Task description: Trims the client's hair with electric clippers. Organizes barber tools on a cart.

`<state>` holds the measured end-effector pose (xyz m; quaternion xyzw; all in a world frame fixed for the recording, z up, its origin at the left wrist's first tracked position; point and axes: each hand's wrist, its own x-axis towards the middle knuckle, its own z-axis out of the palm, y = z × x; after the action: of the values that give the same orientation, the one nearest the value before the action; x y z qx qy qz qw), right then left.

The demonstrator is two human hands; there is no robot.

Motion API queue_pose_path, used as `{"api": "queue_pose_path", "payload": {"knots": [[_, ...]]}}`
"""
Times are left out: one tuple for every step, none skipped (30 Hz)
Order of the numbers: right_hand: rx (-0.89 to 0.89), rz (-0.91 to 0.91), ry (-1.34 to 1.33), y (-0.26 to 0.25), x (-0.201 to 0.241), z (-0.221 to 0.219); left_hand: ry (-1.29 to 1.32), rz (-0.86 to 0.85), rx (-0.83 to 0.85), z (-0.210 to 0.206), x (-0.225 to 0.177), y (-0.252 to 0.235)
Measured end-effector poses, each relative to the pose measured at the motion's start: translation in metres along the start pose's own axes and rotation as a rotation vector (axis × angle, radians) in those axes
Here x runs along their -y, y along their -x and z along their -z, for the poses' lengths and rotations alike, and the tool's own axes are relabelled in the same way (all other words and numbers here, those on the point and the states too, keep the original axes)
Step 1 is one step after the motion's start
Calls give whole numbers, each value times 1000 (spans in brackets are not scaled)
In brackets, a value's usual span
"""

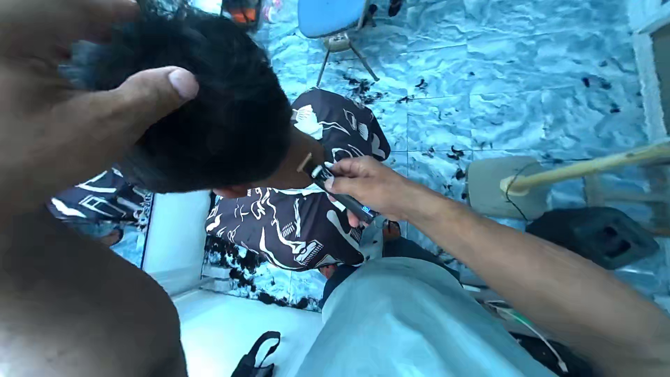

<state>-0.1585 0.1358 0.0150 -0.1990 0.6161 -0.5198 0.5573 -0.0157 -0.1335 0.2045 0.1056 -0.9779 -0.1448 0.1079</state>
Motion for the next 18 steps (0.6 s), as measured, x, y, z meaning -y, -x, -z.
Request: {"api": "queue_pose_path", "payload": {"knots": [[36, -60, 36, -2, 0, 10, -49, 100, 39, -4, -14, -12], [73, -114, 53, -5, 3, 20, -119, 166, 86, -6, -17, -24], [109, -122, 43, -9, 7, 28, -184, 205, 138, -5, -14, -34], [155, -90, 14, -14, 12, 33, -236, 233, 204, -4, -6, -42], [203, -45, -2, -19, 17, 38, -263, 255, 271, -3, 3, -47], [234, -31, 20, -22, 22, 42, -269, 266, 328, -1, 7, -52], [249, -64, 67, -24, 25, 47, -269, 273, 361, 0, 9, -54], [267, -129, 120, -27, 28, 54, -272, 285, 367, 1, 10, -54], [278, -188, 145, -30, 31, 61, -272, 295, 360, 0, 10, -53], [287, -211, 134, -34, 36, 64, -278, 309, 352, 0, 8, -51], [308, -202, 109, -38, 41, 66, -284, 321, 354, 1, 4, -50], [346, -187, 98, -41, 44, 67, -284, 335, 351, 0, 0, -49], [384, -195, 119, -44, 48, 70, -283, 350, 339, -1, -4, -46], [405, -213, 168, -46, 51, 74, -283, 357, 319, -3, -4, -42], [408, -238, 208, -48, 52, 78, -278, 358, 298, -4, -4, -38], [406, -254, 222, -52, 55, 83, -275, 353, 275, -6, -3, -34], [420, -246, 208, -57, 59, 87, -269, 352, 255, -8, -2, -30], [453, -223, 178, -63, 63, 90, -257, 352, 236, -10, -2, -26]]}}
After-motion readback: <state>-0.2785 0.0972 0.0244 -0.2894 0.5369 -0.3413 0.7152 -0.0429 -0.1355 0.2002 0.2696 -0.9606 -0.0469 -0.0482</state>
